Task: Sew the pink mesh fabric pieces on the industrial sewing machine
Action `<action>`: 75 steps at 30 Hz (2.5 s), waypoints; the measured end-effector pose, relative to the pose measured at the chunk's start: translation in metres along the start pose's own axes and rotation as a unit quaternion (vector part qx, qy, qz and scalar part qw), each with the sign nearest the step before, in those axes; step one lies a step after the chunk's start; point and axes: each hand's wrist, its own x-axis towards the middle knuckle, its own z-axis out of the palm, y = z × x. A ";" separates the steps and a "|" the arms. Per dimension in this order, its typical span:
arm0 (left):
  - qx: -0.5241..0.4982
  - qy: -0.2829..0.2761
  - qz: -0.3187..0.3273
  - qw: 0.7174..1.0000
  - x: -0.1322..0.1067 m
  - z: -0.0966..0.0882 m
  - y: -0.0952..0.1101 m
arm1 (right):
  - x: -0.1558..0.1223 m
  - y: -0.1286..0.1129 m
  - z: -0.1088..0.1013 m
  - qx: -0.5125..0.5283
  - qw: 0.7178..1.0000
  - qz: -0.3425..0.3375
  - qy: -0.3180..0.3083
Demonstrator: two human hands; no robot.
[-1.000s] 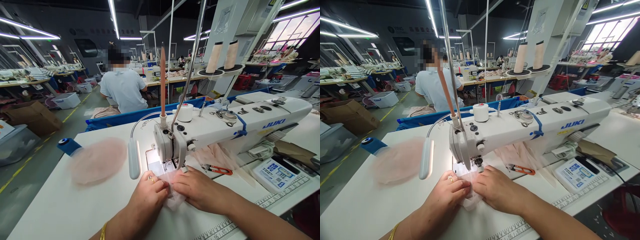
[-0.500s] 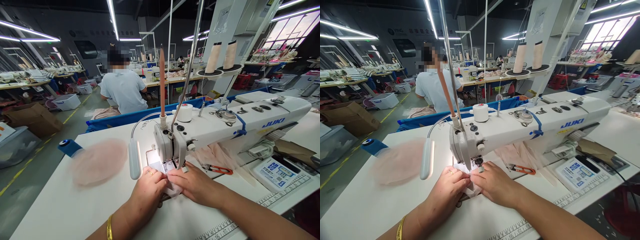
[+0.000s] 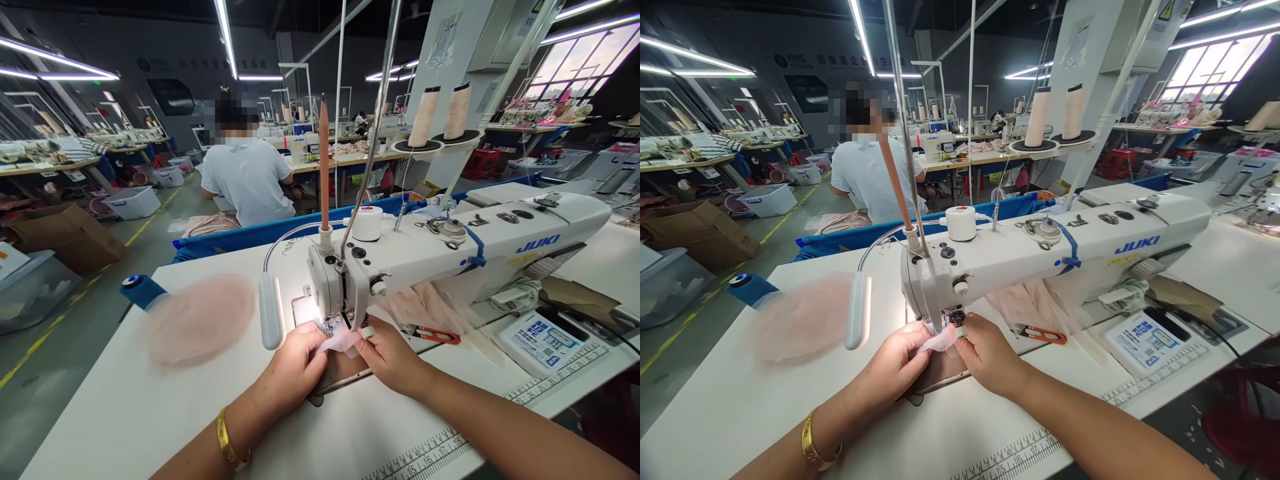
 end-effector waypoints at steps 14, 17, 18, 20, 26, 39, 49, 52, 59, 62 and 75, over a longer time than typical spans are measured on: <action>0.186 0.061 0.233 0.953 -0.028 0.015 -0.005 | -0.010 -0.016 -0.026 -0.176 0.946 -0.125 -0.242; 0.189 0.073 0.244 0.948 -0.027 0.016 -0.008 | -0.010 -0.016 -0.025 -0.180 0.945 -0.119 -0.246; 0.193 0.072 0.242 0.948 -0.026 0.016 -0.008 | -0.009 -0.015 -0.025 -0.185 0.944 -0.117 -0.246; 0.206 0.062 0.225 0.950 -0.026 0.015 -0.009 | -0.009 -0.013 -0.024 -0.197 0.943 -0.113 -0.244; 0.227 0.031 0.190 0.955 -0.020 0.007 -0.011 | -0.007 -0.008 -0.019 -0.226 0.944 -0.110 -0.213; 0.206 0.028 0.224 0.952 -0.023 0.009 -0.013 | -0.009 -0.007 -0.018 -0.259 0.939 -0.121 -0.192; 0.211 0.023 0.210 0.954 -0.019 0.005 -0.016 | -0.007 -0.003 -0.011 -0.282 0.937 -0.102 -0.179; 0.232 0.024 0.203 0.951 -0.016 0.004 -0.018 | -0.006 -0.002 -0.010 -0.286 0.939 -0.102 -0.163; 0.244 0.017 0.189 0.951 -0.010 0.001 -0.027 | -0.004 0.001 -0.007 -0.293 0.944 -0.088 -0.124; 0.237 0.024 0.185 0.953 -0.009 0.003 -0.033 | -0.002 0.000 -0.006 -0.280 0.951 -0.075 -0.108; 0.297 0.052 0.105 0.948 -0.005 -0.003 -0.027 | 0.000 0.009 -0.008 -0.257 0.958 -0.091 -0.089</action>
